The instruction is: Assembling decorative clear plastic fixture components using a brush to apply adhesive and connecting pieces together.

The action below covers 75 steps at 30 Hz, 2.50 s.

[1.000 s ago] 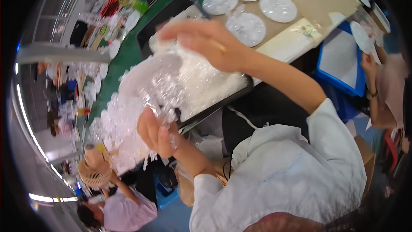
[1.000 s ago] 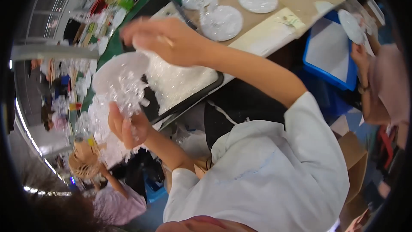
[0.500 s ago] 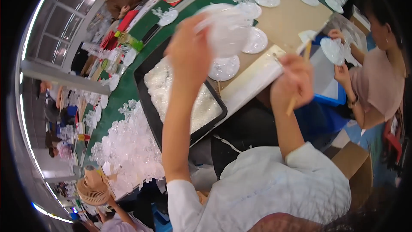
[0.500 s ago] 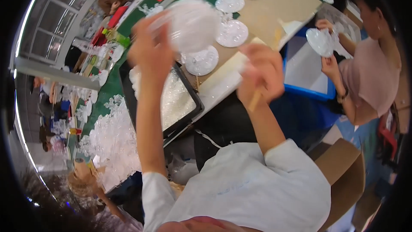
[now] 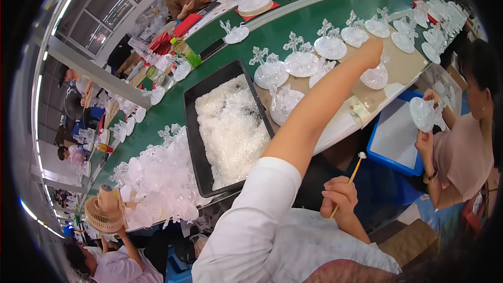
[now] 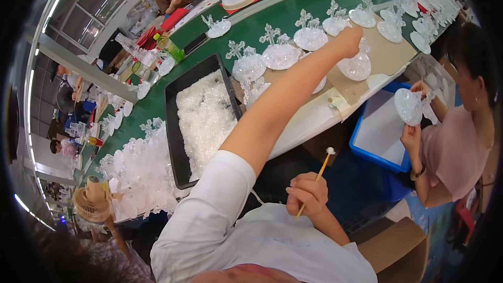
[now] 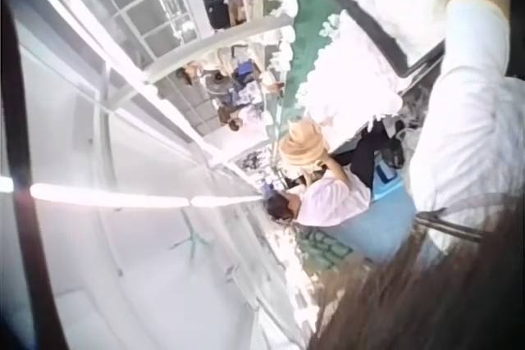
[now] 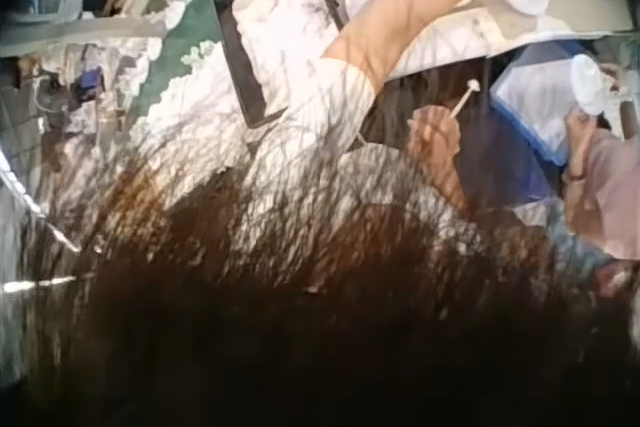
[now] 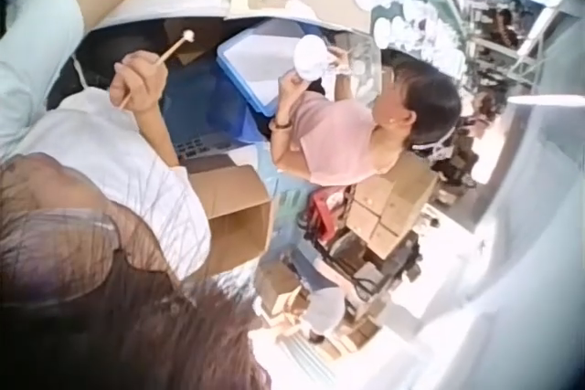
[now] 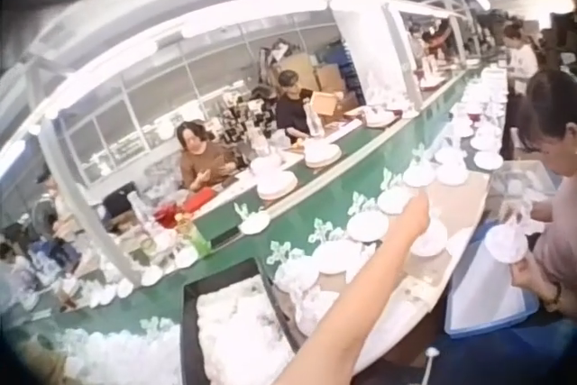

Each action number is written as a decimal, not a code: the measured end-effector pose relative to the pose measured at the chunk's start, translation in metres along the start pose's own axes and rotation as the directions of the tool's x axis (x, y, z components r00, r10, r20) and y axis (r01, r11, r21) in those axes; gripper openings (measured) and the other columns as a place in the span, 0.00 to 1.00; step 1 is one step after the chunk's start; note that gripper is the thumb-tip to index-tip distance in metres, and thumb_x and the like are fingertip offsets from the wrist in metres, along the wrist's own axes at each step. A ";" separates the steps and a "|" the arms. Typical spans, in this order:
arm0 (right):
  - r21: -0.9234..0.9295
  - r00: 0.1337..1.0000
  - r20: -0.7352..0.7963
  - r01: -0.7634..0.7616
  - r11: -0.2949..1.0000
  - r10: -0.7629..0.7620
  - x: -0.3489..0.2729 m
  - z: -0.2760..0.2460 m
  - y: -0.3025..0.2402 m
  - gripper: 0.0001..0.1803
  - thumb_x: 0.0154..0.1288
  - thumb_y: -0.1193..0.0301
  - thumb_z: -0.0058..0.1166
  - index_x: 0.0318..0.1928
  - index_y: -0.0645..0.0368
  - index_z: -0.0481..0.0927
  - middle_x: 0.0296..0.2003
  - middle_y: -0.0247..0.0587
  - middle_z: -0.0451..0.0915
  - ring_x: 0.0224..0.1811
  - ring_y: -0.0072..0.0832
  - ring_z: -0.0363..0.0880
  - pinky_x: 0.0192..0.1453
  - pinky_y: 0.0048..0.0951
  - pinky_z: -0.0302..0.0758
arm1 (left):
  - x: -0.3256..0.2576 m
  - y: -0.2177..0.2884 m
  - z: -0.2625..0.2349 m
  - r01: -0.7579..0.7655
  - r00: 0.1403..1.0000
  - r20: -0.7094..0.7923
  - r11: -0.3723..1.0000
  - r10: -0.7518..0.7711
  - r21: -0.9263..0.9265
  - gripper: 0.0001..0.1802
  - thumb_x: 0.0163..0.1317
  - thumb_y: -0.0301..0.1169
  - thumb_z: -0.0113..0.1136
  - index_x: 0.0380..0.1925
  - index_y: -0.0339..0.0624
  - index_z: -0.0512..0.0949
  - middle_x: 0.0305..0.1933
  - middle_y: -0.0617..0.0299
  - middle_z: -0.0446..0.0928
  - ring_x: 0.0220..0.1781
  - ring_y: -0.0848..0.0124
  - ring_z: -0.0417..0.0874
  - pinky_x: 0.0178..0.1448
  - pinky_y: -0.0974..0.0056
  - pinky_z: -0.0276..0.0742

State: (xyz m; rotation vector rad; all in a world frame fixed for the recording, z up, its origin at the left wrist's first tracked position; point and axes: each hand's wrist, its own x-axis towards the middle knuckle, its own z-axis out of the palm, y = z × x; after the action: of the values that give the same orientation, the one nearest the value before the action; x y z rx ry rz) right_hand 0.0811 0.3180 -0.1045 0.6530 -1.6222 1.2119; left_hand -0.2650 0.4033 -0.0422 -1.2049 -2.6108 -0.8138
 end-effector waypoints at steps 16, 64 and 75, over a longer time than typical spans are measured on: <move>0.206 0.980 0.171 0.069 0.976 -0.106 0.044 0.052 0.037 0.07 0.60 0.70 0.58 0.35 0.60 0.83 0.33 0.38 0.79 0.32 0.35 0.82 0.31 0.28 0.79 | -0.017 -0.098 -0.213 0.044 0.998 -0.069 0.678 0.010 0.734 0.19 0.66 0.40 0.52 0.30 0.35 0.81 0.26 0.43 0.79 0.31 0.46 0.82 0.39 0.45 0.76; 0.303 0.977 0.181 0.054 0.951 -0.113 -0.005 0.107 0.050 0.05 0.66 0.75 0.50 0.37 0.62 0.78 0.39 0.42 0.74 0.43 0.41 0.78 0.44 0.39 0.73 | -0.141 -0.306 -0.306 0.570 0.769 -0.624 0.589 -0.137 0.573 0.28 0.65 0.30 0.47 0.64 0.41 0.56 0.56 0.40 0.74 0.54 0.42 0.77 0.54 0.46 0.73; 0.662 0.942 -0.069 -0.204 0.721 0.330 0.020 0.124 0.034 0.29 0.74 0.44 0.31 0.40 0.58 0.73 0.44 0.53 0.70 0.30 0.34 0.73 0.27 0.32 0.73 | -0.309 -0.033 -0.288 0.577 0.617 -0.787 0.669 0.019 0.469 0.19 0.63 0.28 0.57 0.52 0.37 0.65 0.40 0.44 0.77 0.34 0.47 0.81 0.41 0.53 0.76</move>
State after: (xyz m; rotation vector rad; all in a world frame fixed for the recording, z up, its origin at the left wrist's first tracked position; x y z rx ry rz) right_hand -0.0026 0.2184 -0.1041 0.7092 -1.1387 2.0353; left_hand -0.1083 0.0284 0.0778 -0.1045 -2.0464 -0.1816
